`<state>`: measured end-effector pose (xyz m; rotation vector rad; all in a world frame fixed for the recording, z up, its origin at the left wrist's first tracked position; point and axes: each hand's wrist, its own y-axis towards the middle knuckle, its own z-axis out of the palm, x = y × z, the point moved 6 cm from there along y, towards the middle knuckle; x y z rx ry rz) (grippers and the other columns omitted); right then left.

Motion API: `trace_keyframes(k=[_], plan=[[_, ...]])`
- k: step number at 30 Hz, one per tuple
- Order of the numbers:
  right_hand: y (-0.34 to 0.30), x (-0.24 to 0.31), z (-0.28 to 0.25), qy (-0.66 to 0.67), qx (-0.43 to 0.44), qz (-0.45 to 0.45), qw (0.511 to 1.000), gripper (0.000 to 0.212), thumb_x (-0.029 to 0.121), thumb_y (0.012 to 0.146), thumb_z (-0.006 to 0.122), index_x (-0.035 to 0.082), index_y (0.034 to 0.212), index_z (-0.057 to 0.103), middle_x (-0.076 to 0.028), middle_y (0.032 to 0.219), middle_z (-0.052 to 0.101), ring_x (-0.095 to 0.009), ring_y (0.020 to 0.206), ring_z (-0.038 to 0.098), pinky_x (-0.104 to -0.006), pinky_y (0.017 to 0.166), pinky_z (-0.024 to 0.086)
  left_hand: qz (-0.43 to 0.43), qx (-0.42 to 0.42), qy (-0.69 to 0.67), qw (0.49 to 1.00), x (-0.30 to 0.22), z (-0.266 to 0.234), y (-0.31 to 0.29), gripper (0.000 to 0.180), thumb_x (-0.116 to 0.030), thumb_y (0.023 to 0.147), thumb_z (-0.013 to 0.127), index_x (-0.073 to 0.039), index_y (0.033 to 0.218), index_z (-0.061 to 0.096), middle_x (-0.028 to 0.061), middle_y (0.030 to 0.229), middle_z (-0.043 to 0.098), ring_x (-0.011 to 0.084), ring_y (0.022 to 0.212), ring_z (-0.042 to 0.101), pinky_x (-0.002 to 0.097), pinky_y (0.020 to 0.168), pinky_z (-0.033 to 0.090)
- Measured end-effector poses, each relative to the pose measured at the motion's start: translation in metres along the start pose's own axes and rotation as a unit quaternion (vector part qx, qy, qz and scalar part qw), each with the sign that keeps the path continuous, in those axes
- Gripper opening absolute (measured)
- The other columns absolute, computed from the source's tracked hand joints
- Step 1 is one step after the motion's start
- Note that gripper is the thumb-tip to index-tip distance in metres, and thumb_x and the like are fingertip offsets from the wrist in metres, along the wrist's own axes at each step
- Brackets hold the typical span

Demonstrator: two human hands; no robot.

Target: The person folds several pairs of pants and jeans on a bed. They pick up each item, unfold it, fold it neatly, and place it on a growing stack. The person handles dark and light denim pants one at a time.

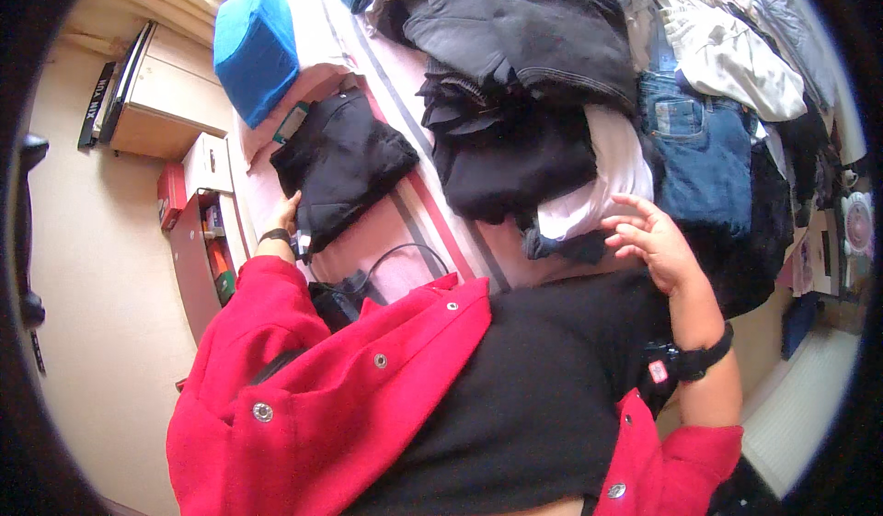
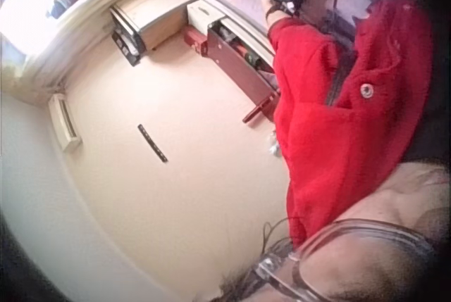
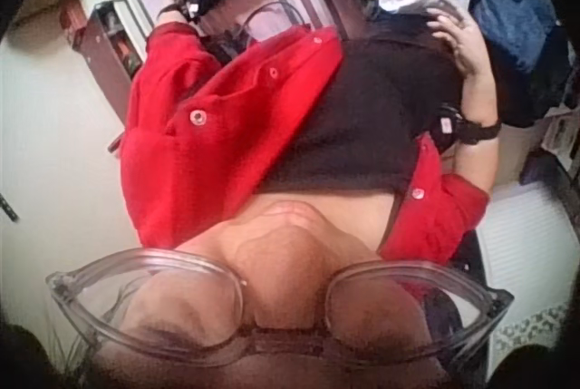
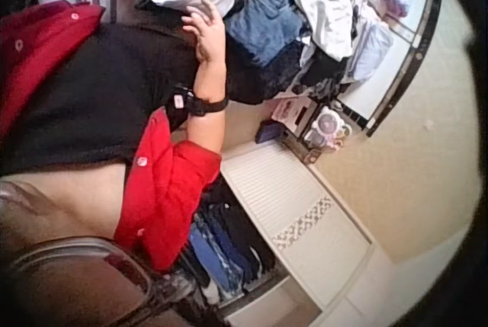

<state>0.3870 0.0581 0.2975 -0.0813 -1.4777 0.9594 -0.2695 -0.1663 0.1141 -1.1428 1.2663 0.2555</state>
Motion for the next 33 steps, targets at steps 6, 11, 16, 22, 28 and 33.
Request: trace_keyframes(k=[6,11,16,22,28,33], plan=[[0.004,0.002,-0.010,0.012,-0.018,-0.018,1.000,0.045,0.011,0.085,0.060,0.005,0.127,0.044,-0.011,0.101,0.062,-0.012,0.077,0.062,-0.0217,0.065,0.050,0.079,-0.089,0.149,0.982,-0.021,-0.074,0.048,0.035,-0.010,0.086,0.055,-0.008,0.121,0.050,0.0130,0.100,0.063,0.0285,0.082,0.063,0.0414,0.072,0.052],[0.012,-0.006,-0.010,0.027,-0.018,-0.012,0.999,0.043,0.009,0.087,0.056,0.005,0.128,0.043,-0.013,0.105,0.061,-0.014,0.079,0.063,-0.0228,0.064,0.052,0.350,-0.303,0.522,0.716,-0.070,-0.018,0.002,0.051,-0.040,0.092,0.040,-0.015,0.136,0.037,0.0169,0.133,0.044,0.0356,0.120,0.045,0.0557,0.097,0.033],[0.016,-0.011,-0.003,0.022,-0.012,0.008,1.000,0.044,0.009,0.087,0.056,0.003,0.129,0.042,-0.014,0.105,0.061,-0.014,0.080,0.063,-0.0214,0.065,0.052,0.185,-0.118,0.693,0.687,-0.002,0.113,-0.070,0.068,-0.059,0.088,0.033,-0.030,0.145,0.009,0.0039,0.153,0.004,0.0321,0.139,0.001,0.0735,0.094,0.002],[0.009,-0.009,-0.003,0.017,0.000,-0.011,1.000,0.043,0.010,0.087,0.057,0.004,0.127,0.044,-0.013,0.104,0.061,-0.014,0.080,0.063,-0.0215,0.066,0.051,0.154,-0.083,0.683,0.709,-0.027,0.126,-0.078,0.069,-0.059,0.088,0.035,-0.032,0.145,0.006,0.0044,0.153,-0.002,0.0342,0.139,-0.002,0.0772,0.091,0.003],[0.007,-0.012,-0.009,0.001,-0.008,0.010,1.000,0.044,0.013,0.086,0.060,0.006,0.127,0.046,-0.011,0.104,0.061,-0.013,0.080,0.061,-0.0222,0.066,0.050,0.321,-0.081,0.663,0.671,-0.093,0.170,-0.071,0.065,-0.063,0.083,0.042,-0.039,0.141,0.023,0.0007,0.152,0.007,0.0343,0.139,0.000,0.0763,0.093,0.006],[0.006,-0.010,-0.008,0.027,0.000,-0.010,1.000,0.043,0.012,0.085,0.060,0.005,0.126,0.046,-0.011,0.104,0.061,-0.014,0.080,0.062,-0.0220,0.066,0.051,0.184,-0.033,0.665,0.723,-0.062,0.176,-0.037,0.067,-0.065,0.083,0.039,-0.040,0.142,0.020,-0.0075,0.152,0.003,0.0326,0.139,-0.006,0.0770,0.092,0.001]])
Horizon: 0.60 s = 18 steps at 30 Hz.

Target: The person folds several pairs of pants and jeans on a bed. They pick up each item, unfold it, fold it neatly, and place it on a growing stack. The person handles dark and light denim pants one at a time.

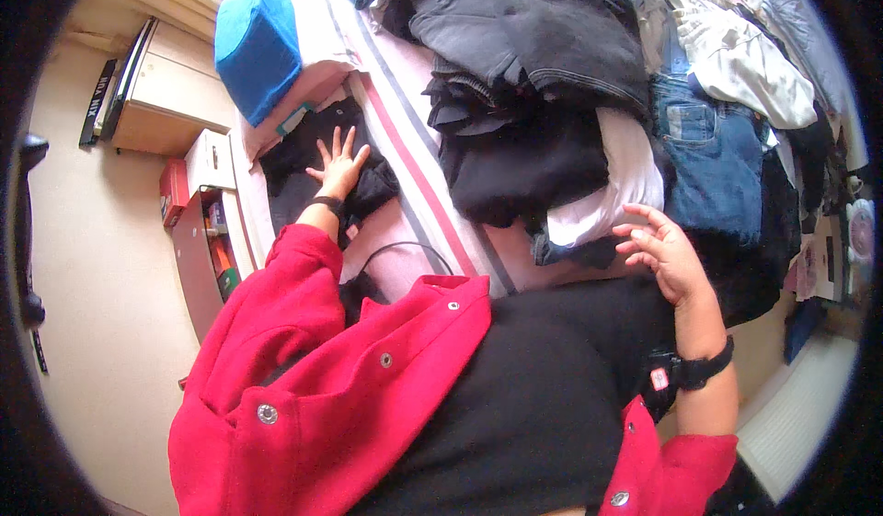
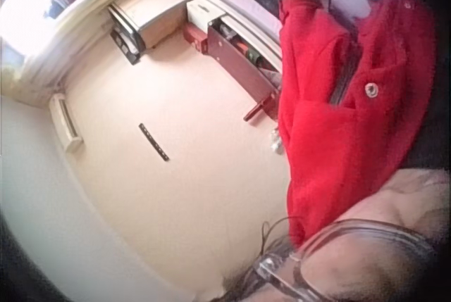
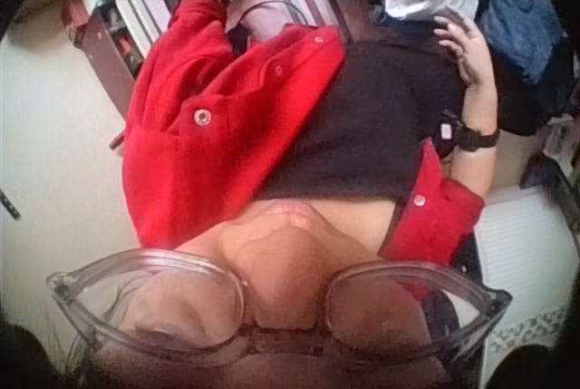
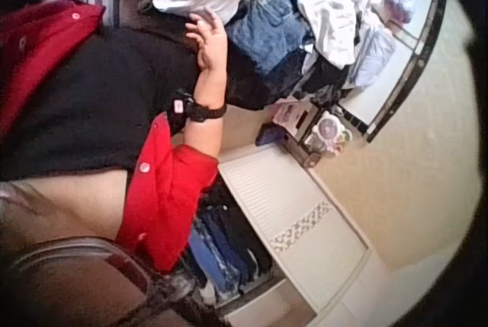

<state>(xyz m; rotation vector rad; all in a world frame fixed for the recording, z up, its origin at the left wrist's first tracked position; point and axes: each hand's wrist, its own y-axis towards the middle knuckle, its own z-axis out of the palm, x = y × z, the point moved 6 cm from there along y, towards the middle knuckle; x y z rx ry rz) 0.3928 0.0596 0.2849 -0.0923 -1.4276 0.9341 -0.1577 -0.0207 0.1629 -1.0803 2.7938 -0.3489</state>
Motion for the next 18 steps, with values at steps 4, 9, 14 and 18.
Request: trace_keyframes(k=[4,9,14,18], plan=[[-0.001,-0.005,-0.004,-0.002,-0.014,0.003,1.000,0.044,0.012,0.085,0.060,0.004,0.126,0.046,-0.012,0.104,0.062,-0.014,0.080,0.063,-0.0223,0.066,0.052,0.075,-0.087,-0.087,0.990,0.036,-0.010,0.000,0.061,-0.060,0.087,0.036,-0.036,0.141,0.024,-0.0052,0.152,0.012,0.0324,0.139,-0.002,0.0748,0.092,0.007],[0.002,-0.012,-0.013,0.004,-0.037,0.020,0.999,0.043,0.011,0.085,0.059,0.004,0.126,0.045,-0.011,0.103,0.061,-0.014,0.078,0.062,-0.0220,0.066,0.051,-0.206,-0.028,-0.040,0.977,0.165,0.036,-0.030,0.073,-0.064,0.085,0.034,-0.035,0.144,0.001,0.0096,0.152,0.001,0.0360,0.138,0.007,0.0751,0.090,0.022],[0.006,-0.015,-0.009,0.012,0.001,0.000,1.000,0.041,0.012,0.085,0.058,0.003,0.124,0.047,-0.011,0.104,0.061,-0.014,0.080,0.061,-0.0229,0.066,0.051,-0.142,0.001,0.021,0.990,0.180,0.051,0.004,0.079,-0.068,0.083,0.034,-0.032,0.145,0.001,0.0097,0.152,0.001,0.0391,0.138,0.000,0.0703,0.099,0.011],[-0.004,-0.020,-0.014,0.028,-0.013,-0.011,0.999,0.038,0.013,0.085,0.060,0.005,0.121,0.050,-0.011,0.103,0.061,-0.016,0.081,0.061,-0.0258,0.069,0.050,-0.223,-0.217,-0.063,0.948,0.090,-0.041,0.005,0.059,-0.043,0.081,0.055,-0.016,0.132,0.043,0.0095,0.139,0.038,0.0333,0.129,0.030,0.0606,0.097,0.026]])
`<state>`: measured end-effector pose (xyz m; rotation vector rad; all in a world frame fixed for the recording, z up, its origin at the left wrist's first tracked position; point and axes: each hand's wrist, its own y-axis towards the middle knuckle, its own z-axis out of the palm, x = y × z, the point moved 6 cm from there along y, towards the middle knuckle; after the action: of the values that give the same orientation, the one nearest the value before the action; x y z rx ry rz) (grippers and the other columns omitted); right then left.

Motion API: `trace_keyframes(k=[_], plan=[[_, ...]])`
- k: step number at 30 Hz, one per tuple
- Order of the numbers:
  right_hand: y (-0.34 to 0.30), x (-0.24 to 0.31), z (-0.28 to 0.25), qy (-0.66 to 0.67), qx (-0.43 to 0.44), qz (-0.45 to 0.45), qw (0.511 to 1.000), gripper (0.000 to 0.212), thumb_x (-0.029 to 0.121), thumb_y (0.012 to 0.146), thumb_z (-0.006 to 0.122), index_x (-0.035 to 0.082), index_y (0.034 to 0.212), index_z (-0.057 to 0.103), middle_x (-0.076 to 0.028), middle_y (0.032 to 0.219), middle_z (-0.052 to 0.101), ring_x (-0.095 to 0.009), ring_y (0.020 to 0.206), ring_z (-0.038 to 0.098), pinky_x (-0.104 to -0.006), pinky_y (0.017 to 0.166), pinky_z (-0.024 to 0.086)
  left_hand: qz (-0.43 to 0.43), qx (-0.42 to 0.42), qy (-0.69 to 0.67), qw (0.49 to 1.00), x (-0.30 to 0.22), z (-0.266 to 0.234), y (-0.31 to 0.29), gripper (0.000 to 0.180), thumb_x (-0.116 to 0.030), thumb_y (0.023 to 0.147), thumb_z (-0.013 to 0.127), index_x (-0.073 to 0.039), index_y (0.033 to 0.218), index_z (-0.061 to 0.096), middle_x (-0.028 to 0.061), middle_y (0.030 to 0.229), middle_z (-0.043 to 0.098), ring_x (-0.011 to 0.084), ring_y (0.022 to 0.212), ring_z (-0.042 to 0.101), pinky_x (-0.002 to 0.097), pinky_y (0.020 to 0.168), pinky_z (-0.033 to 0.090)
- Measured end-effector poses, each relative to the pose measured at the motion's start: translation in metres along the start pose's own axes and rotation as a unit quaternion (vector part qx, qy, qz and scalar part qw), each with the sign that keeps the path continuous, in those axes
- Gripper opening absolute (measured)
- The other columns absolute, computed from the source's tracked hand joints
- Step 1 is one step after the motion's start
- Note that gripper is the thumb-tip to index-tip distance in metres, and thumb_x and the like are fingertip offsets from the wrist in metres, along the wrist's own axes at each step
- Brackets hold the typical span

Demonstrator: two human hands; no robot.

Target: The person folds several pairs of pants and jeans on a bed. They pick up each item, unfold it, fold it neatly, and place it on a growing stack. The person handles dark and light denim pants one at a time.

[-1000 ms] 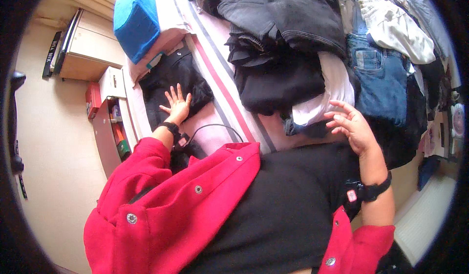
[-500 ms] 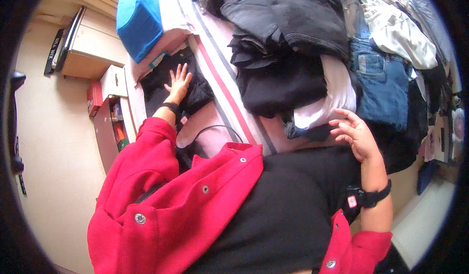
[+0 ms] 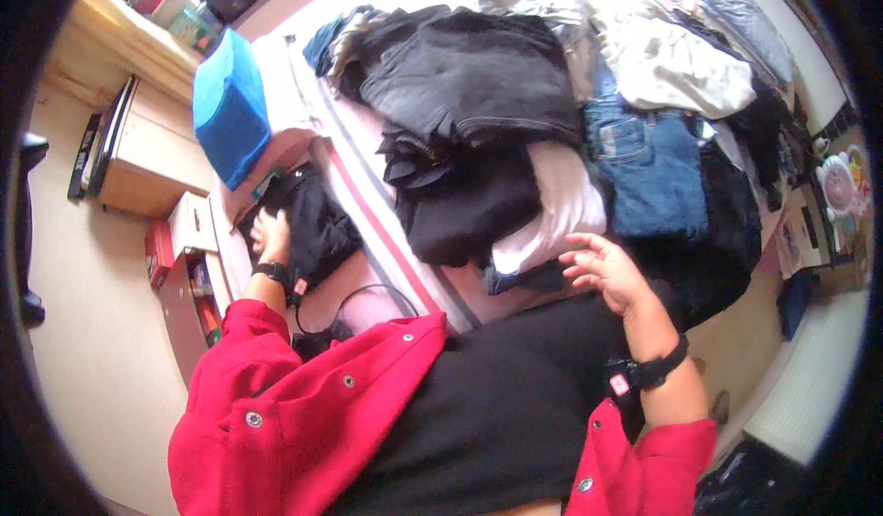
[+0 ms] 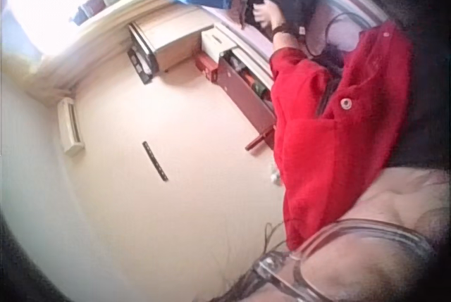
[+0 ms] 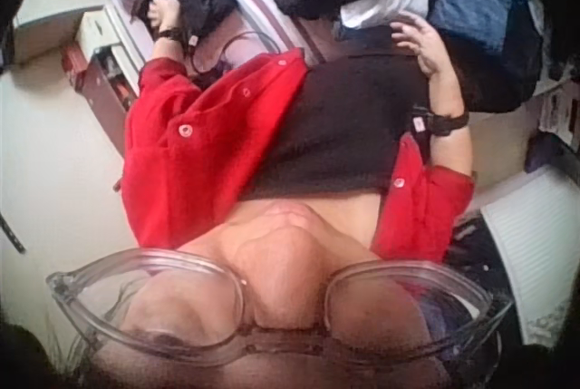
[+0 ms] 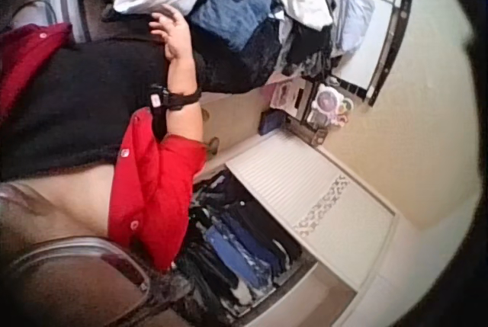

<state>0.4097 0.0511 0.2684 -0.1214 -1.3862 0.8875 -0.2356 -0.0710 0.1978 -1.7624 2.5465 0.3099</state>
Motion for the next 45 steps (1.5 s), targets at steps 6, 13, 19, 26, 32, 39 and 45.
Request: trace_keyframes(k=[6,13,19,26,32,39,45], plan=[[-0.031,-0.001,-0.007,0.027,0.009,-0.027,0.999,0.037,0.012,0.086,0.059,0.004,0.120,0.049,-0.012,0.102,0.061,-0.017,0.082,0.061,-0.0278,0.069,0.050,0.330,0.222,-0.595,0.698,-0.283,-0.084,-0.093,0.046,-0.028,0.086,0.060,0.001,0.119,0.048,0.0112,0.104,0.057,0.0180,0.089,0.055,0.0292,0.080,0.044],[-0.065,-0.002,-0.024,0.085,0.006,-0.071,0.994,0.037,0.011,0.086,0.058,0.004,0.121,0.047,-0.012,0.104,0.061,-0.018,0.086,0.061,-0.0290,0.074,0.050,0.138,0.473,-0.456,0.741,-0.412,-0.087,-0.173,0.046,-0.028,0.079,0.070,0.008,0.104,0.056,0.0132,0.093,0.062,0.0249,0.082,0.061,0.0347,0.069,0.049],[-0.085,-0.004,-0.047,0.145,0.013,-0.089,0.985,0.037,0.012,0.087,0.056,0.004,0.122,0.047,-0.013,0.104,0.060,-0.020,0.087,0.061,-0.0301,0.075,0.050,0.260,0.430,-0.634,0.588,-0.470,-0.155,-0.189,0.045,-0.005,0.069,0.072,-0.002,0.110,0.056,0.0139,0.099,0.063,0.0281,0.085,0.062,0.0378,0.074,0.052],[-0.079,0.045,-0.076,0.333,0.014,-0.211,0.919,0.054,0.048,0.091,0.043,0.012,0.131,0.038,-0.018,0.125,0.048,-0.032,0.110,0.050,-0.0489,0.091,0.042,0.746,0.029,-0.315,0.586,-0.473,-0.337,-0.351,0.039,-0.016,0.072,0.067,-0.001,0.104,0.051,0.0196,0.097,0.061,0.0390,0.085,0.058,0.0420,0.071,0.047],[-0.109,0.044,-0.116,0.468,0.094,-0.358,0.803,0.082,0.071,0.079,0.039,0.016,0.139,0.031,-0.011,0.140,0.035,-0.034,0.127,0.035,-0.0558,0.101,0.029,0.901,-0.029,-0.157,0.404,-0.393,-0.252,-0.523,0.044,-0.017,0.070,0.063,-0.014,0.112,0.052,0.0074,0.102,0.054,0.0233,0.095,0.055,0.0365,0.078,0.043],[-0.132,-0.021,-0.159,0.355,-0.121,-0.305,0.875,0.064,0.035,0.080,0.063,0.026,0.137,0.034,-0.005,0.135,0.042,-0.029,0.118,0.045,-0.0534,0.086,0.045,0.826,0.213,-0.276,0.443,-0.386,-0.141,-0.525,0.058,-0.035,0.076,0.067,-0.016,0.127,0.047,0.0099,0.133,0.043,0.0268,0.124,0.039,0.0505,0.102,0.025],[-0.139,-0.005,-0.167,0.287,-0.209,-0.256,0.899,0.073,0.019,0.077,0.070,0.027,0.138,0.031,-0.003,0.128,0.046,-0.026,0.115,0.048,-0.0488,0.083,0.048,0.366,0.494,-0.451,0.647,-0.446,-0.081,-0.445,0.075,-0.042,0.077,0.069,-0.005,0.133,0.035,0.0177,0.132,0.040,0.0296,0.123,0.037,0.0416,0.100,0.031]])
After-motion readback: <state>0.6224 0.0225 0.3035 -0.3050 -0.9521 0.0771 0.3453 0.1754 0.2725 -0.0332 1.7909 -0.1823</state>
